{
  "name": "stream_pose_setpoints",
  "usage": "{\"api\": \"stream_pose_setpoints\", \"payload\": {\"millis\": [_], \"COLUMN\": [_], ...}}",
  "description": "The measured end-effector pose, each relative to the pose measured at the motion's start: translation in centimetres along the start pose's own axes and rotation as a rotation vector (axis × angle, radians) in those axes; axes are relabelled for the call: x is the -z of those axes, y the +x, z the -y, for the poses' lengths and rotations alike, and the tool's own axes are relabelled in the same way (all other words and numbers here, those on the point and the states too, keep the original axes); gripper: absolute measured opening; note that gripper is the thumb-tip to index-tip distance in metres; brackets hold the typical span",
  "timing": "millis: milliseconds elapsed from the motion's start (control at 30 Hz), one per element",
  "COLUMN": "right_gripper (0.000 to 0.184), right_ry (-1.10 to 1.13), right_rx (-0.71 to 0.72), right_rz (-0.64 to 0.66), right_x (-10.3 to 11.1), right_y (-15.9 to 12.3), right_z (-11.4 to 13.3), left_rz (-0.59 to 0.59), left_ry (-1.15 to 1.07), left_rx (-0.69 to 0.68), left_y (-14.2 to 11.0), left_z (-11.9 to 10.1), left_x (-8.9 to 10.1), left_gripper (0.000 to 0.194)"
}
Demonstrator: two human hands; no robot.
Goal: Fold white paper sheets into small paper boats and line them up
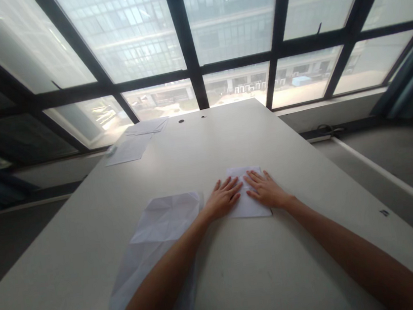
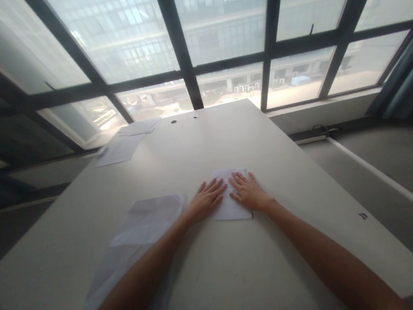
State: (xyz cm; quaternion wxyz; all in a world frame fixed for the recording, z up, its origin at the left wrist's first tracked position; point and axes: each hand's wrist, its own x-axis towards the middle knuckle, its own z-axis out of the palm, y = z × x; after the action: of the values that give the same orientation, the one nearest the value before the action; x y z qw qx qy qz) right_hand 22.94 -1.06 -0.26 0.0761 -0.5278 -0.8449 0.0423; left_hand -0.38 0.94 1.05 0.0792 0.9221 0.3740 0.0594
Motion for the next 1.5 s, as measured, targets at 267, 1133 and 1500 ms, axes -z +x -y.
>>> {"api": "stream_pose_setpoints", "payload": {"millis": [267, 1133, 1500], "right_gripper": [0.063, 0.07, 0.024], "right_ry": [0.006, 0.054, 0.293], "right_rx": [-0.006, 0.024, 0.036], "right_rz": [0.003, 0.018, -0.235], "right_x": [-0.1, 0.1, 0.2], "right_y": [0.0, -0.1, 0.3], "right_z": [-0.1, -0.3, -0.4], "left_rz": [-0.014, -0.052, -0.355], "left_ry": [0.009, -0.02, -0.255], "left_rx": [0.019, 0.06, 0.081], "left_y": [0.0, 0.2, 0.6], "left_z": [0.1, 0.7, 1.4], "left_x": [-0.5, -0.9, -0.9], "left_gripper": [0.057, 0.058, 0.021]}}
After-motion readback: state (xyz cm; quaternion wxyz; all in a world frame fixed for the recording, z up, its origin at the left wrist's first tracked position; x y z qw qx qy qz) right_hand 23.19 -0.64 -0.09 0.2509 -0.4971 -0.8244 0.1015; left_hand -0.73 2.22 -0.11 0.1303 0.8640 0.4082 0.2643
